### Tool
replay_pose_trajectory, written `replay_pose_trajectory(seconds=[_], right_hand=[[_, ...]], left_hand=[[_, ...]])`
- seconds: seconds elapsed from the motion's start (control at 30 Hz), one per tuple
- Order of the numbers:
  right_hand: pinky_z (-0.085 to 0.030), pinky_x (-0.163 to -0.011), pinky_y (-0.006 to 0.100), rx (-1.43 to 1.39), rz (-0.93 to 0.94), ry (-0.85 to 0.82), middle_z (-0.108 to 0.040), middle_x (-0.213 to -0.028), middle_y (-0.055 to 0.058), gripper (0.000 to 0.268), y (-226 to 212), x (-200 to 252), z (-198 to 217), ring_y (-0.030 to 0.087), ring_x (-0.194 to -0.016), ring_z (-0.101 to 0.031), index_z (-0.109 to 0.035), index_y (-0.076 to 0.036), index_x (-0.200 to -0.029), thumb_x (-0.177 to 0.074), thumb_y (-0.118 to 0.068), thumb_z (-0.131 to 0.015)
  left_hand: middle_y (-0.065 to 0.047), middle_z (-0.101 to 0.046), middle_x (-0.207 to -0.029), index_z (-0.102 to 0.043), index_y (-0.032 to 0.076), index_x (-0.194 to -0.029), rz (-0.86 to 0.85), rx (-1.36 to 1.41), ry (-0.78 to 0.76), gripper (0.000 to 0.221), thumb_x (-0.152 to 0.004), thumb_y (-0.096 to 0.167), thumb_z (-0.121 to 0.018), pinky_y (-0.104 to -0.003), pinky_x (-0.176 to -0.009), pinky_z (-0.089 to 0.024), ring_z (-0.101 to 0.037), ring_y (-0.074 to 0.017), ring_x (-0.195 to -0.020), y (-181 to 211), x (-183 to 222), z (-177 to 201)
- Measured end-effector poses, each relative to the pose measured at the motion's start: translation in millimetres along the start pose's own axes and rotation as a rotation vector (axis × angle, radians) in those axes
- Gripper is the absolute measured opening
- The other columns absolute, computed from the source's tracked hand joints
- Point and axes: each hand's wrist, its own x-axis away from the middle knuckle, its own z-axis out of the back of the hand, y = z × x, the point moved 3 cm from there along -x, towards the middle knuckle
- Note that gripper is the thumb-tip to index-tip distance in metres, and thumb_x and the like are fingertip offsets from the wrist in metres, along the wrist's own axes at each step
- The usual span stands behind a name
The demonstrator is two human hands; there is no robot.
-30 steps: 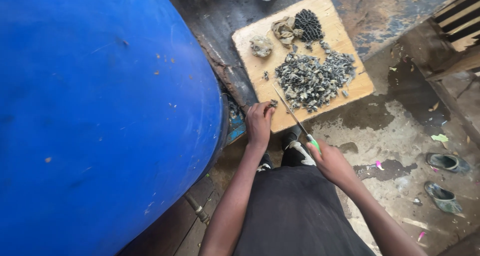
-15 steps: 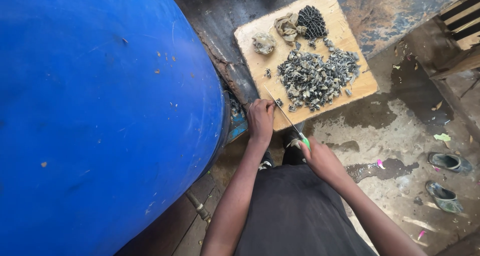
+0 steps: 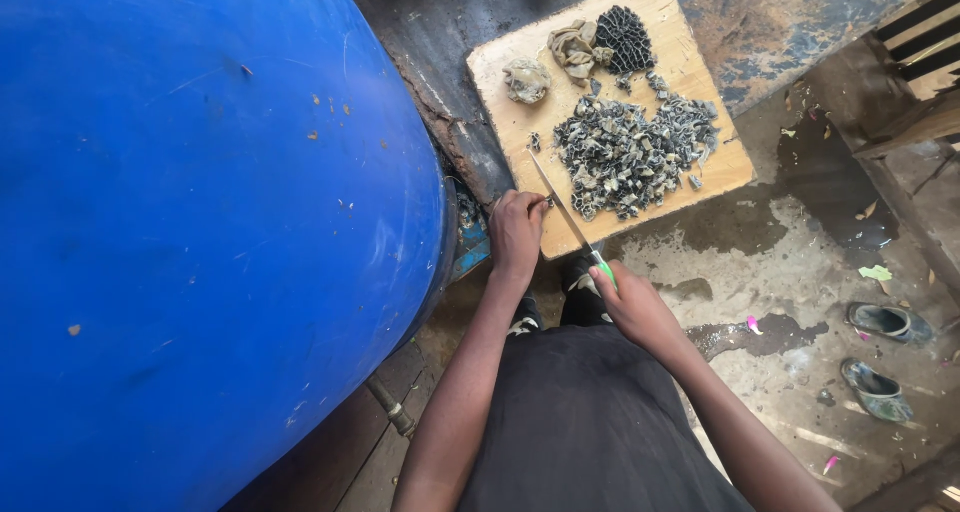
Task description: Chopping pieces of tripe on a wooden cutting board using a knife
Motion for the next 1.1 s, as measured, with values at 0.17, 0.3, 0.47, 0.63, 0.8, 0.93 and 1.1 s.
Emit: replay_pose_trajectory(seconds=[0.17,0.3,0.47,0.63,0.8,0.93,1.1], right_hand=[[-0.051,-0.085,0.060,0.029,0.003,-0.008,-0.070,-0.087,0.031,0.048,-9,-6,2,0.051,-0.098,-0.068,-0.059,-0.008,-0.099,-0.105,-0.050,-0.039],[-0.052,-0.087,0.059,0.046,-0.007,-0.029,-0.070,-0.091,0.030,0.047,-11,-10,0,0.050,-0.100,-0.068,-0.058,-0.009,-0.102,-0.105,-0.052,-0.038],[-0.052,-0.090,0.060,0.105,-0.013,-0.038,-0.071,-0.094,0.032,0.045,-8,-2,2,0.052,-0.103,-0.068,-0.059,-0.008,-0.105,-0.105,-0.049,-0.039],[-0.052,-0.092,0.061,0.133,-0.068,-0.041,-0.071,-0.096,0.035,0.043,18,26,6,0.052,-0.106,-0.068,-0.059,-0.008,-0.110,-0.105,-0.047,-0.041],[-0.052,-0.085,0.062,-0.006,-0.053,0.043,-0.070,-0.083,0.032,0.043,57,29,2,0.054,-0.098,-0.068,-0.060,-0.009,-0.102,-0.106,-0.048,-0.043],[-0.051,-0.076,0.057,-0.152,-0.053,0.170,-0.067,-0.070,0.025,0.046,67,36,-5,0.047,-0.080,-0.069,-0.059,-0.006,-0.091,-0.109,-0.046,-0.044],[-0.052,-0.061,0.046,-0.308,-0.084,0.204,-0.060,-0.052,0.013,0.046,73,39,-3,0.032,-0.057,-0.065,-0.059,-0.010,-0.081,-0.109,-0.043,-0.044]], left_hand=[[-0.011,-0.068,-0.091,-0.078,0.010,-0.097,0.003,-0.007,-0.003,0.009,-0.091,0.014,-0.074,-0.044,-0.085,-0.057,-0.070,-0.0353,-0.092,-2,-3,-4],[-0.010,-0.067,-0.089,-0.077,0.011,-0.095,-0.026,-0.049,0.011,0.007,-0.089,0.013,-0.074,-0.043,-0.086,-0.055,-0.069,-0.0340,-0.091,-6,-5,-6],[-0.010,-0.066,-0.088,-0.076,0.010,-0.094,-0.033,-0.090,0.037,0.007,-0.087,0.012,-0.074,-0.042,-0.085,-0.055,-0.068,-0.0327,-0.091,3,-5,-2],[-0.008,-0.065,-0.090,-0.075,0.011,-0.095,-0.018,-0.128,0.078,0.006,-0.089,0.012,-0.074,-0.039,-0.085,-0.055,-0.067,-0.0302,-0.092,-1,-9,-4],[-0.007,-0.063,-0.090,-0.075,0.012,-0.100,-0.081,-0.146,0.108,0.010,-0.092,0.017,-0.072,-0.038,-0.083,-0.054,-0.066,-0.0285,-0.090,7,-17,-5],[-0.009,-0.066,-0.094,-0.077,0.011,-0.105,-0.180,-0.099,0.040,0.017,-0.101,0.021,-0.064,-0.039,-0.084,-0.054,-0.067,-0.0312,-0.095,17,-46,-29],[-0.005,-0.051,-0.098,-0.074,0.017,-0.102,-0.523,-0.436,-0.222,0.019,-0.084,0.011,-0.075,-0.037,-0.079,-0.057,-0.054,-0.0281,-0.103,43,-58,-57]])
